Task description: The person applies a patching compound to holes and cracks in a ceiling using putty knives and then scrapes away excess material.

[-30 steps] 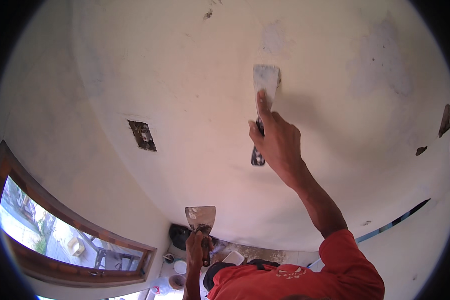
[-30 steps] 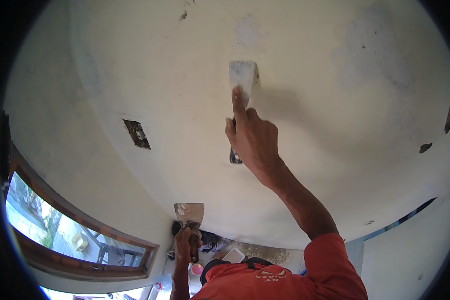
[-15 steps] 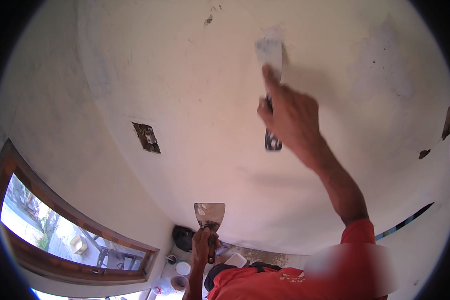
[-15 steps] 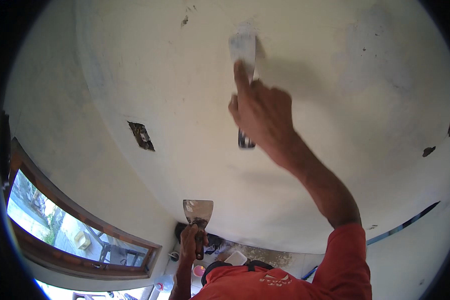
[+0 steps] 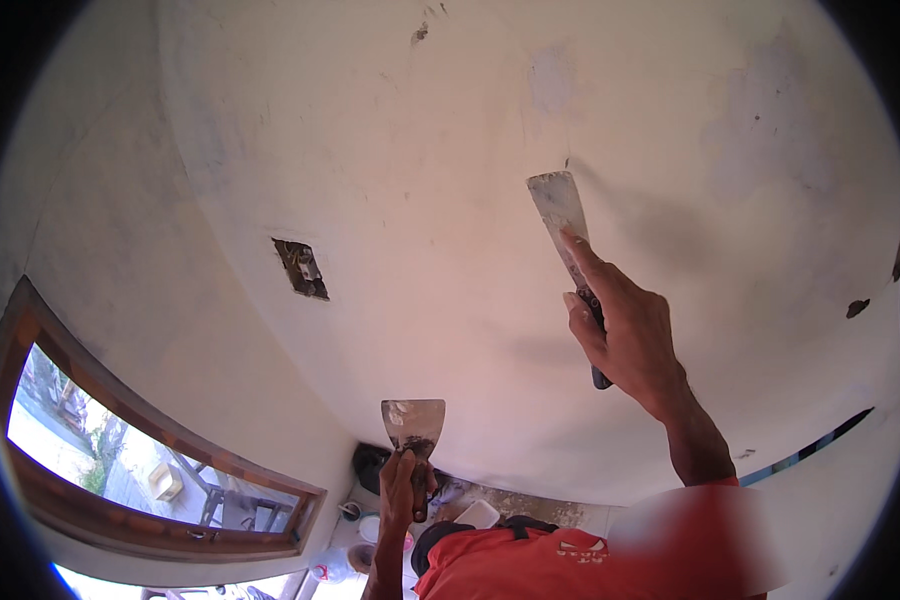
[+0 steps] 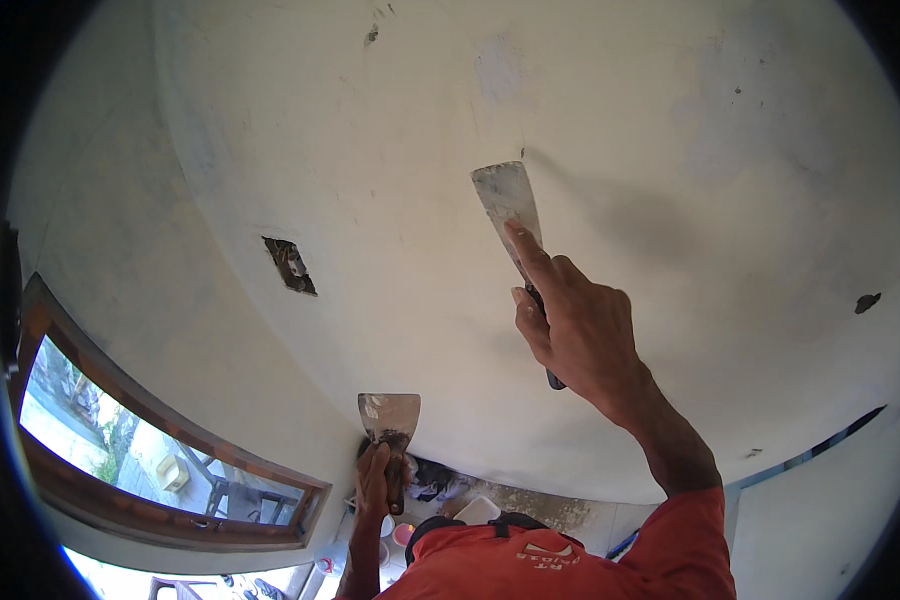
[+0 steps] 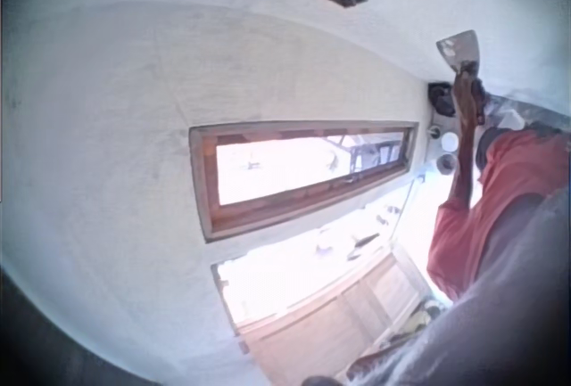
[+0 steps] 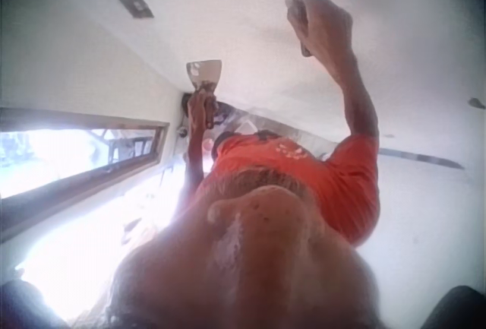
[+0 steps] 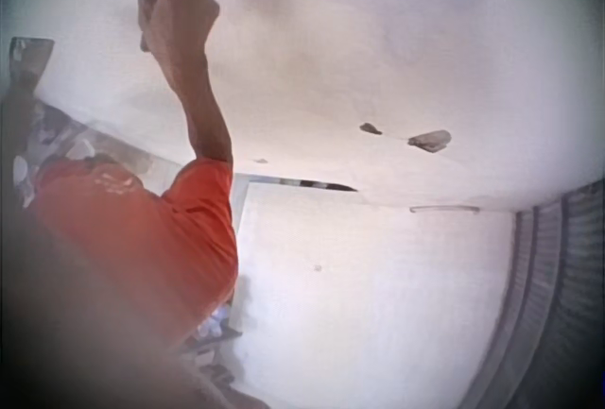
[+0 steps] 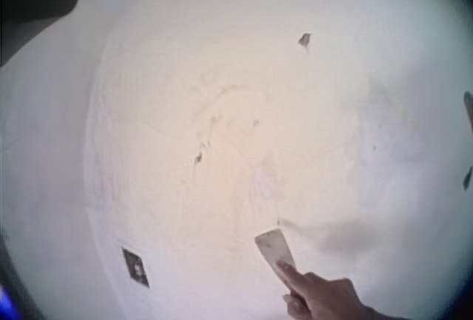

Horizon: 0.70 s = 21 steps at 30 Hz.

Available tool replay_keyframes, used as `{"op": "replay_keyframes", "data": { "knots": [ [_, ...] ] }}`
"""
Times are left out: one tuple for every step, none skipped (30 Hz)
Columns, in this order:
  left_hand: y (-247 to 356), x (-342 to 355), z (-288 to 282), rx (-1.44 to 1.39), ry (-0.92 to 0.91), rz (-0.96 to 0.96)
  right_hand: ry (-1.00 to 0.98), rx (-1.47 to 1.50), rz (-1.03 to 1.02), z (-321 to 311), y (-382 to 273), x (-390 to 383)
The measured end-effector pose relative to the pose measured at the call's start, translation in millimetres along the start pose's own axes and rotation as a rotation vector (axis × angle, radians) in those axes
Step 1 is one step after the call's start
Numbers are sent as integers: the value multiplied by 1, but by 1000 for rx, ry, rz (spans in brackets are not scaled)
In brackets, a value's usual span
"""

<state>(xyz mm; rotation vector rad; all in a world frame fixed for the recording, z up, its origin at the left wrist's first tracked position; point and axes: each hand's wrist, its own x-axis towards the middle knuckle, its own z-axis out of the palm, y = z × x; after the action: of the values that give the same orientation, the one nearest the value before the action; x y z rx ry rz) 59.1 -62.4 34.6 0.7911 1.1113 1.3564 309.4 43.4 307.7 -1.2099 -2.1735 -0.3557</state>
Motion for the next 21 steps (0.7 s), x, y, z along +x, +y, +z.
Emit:
{"op": "replay_keyframes", "data": {
  "knots": [
    [4, -1, 4, 3, 1, -1, 20, 108, -31, 0, 1, -2],
    [10, -4, 8, 5, 4, 1, 20, 111, -30, 1, 0, -7],
    [15, -7, 13, 4, 7, 6, -49, 323, 114, 1, -2, -14],
    [16, -7, 16, 5, 10, 9, -119, 533, 257, 0, -3, -18],
    [16, -7, 19, 0, 35, 47, -119, 537, 253, 6, 0, -19],
    [19, -7, 24, -1, 55, 83, -13, 381, 108, 13, 6, -21],
    [23, -9, 28, 2, 55, 84, 93, 222, -35, 15, 9, -21],
    [31, -12, 33, 7, 57, 100, 95, 224, -34, 12, 10, -21],
    [35, -13, 35, 12, 62, 122, 79, 212, 4, 6, 6, -17],
    [35, -14, 35, 16, 65, 128, 63, 201, 41, 2, 5, -13],
    [32, -16, 34, 14, 97, 141, 69, 204, 38, 1, 6, -9],
    [29, -17, 32, 14, 128, 145, 34, 144, -20, 1, 8, -6],
    [28, -16, 30, 20, 128, 143, -1, 84, -79, 2, 9, -3],
    [27, -15, 28, 26, 130, 161, -1, 88, -75, 1, 8, -1],
    [25, -15, 26, 31, 133, 176, -6, 10, -80, 1, 6, 2],
    [22, -14, 25, 34, 135, 171, -12, -68, -86, 2, 5, 4],
    [20, -13, 23, 36, 147, 166, -16, -64, -83, 3, 6, 5],
    [17, -14, 22, 37, 161, 161, -18, -19, -27, 6, 9, 5],
    [16, -15, 20, 39, 167, 156, -19, 26, 30, 8, 11, 4],
    [16, -18, 19, 26, 167, 147, -24, 31, 30, 13, 12, 3],
    [16, -18, 20, 7, 160, 147, -56, 67, -11, 15, 16, 2]
  ]
}}
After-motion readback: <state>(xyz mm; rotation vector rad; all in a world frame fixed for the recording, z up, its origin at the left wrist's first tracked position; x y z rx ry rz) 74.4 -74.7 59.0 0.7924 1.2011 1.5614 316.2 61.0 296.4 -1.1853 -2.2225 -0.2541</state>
